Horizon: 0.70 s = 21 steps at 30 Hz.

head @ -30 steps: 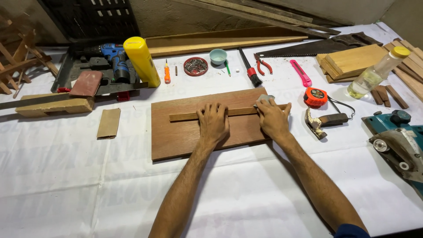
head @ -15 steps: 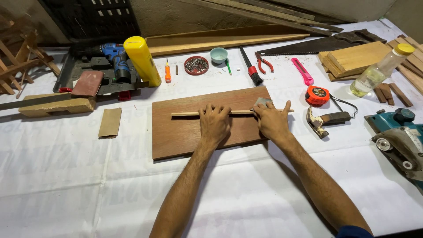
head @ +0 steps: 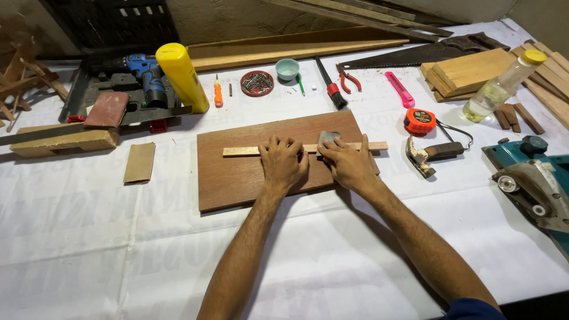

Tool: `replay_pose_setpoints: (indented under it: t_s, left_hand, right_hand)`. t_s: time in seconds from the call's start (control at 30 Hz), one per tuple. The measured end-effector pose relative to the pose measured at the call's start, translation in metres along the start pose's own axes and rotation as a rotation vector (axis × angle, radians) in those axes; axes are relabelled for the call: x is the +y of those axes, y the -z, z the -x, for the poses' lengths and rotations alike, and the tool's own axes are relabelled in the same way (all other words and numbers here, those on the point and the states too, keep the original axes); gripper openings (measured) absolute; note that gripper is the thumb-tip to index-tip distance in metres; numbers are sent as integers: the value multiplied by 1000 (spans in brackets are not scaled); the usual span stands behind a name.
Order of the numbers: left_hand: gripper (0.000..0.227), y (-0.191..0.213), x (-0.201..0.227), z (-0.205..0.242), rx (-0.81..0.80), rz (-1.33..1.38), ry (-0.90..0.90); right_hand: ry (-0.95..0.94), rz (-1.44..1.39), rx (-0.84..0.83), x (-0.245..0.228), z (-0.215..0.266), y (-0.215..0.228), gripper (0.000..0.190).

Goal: Sanding and measuring small wooden strips on a workbench.

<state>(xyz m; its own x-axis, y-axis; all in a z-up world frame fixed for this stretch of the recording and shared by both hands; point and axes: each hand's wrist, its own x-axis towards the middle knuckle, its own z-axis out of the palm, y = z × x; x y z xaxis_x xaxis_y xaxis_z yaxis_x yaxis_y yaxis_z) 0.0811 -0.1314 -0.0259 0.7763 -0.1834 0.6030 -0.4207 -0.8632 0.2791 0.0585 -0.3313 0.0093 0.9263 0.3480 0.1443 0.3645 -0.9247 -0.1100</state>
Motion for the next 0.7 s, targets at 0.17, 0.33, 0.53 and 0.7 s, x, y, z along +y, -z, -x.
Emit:
replay_pose_setpoints:
  t_s: [0.17,0.33,0.53,0.7]
  left_hand:
    - [17,-8,5,1,-41,-37,12]
    - [21,-10,18,-1,-119,-135,20]
    - [26,-8,27,-3,-207,-208,-7]
    - [16,-9,13,0,-174,-110,-7]
  right_hand:
    - [-149,99,49,66,19,-13,38]
    - [-316,137,28,105,41,-1,36]
    - [-169,160,178,91,31,-24,38]
    - [112,-57,125,31,0,-26,41]
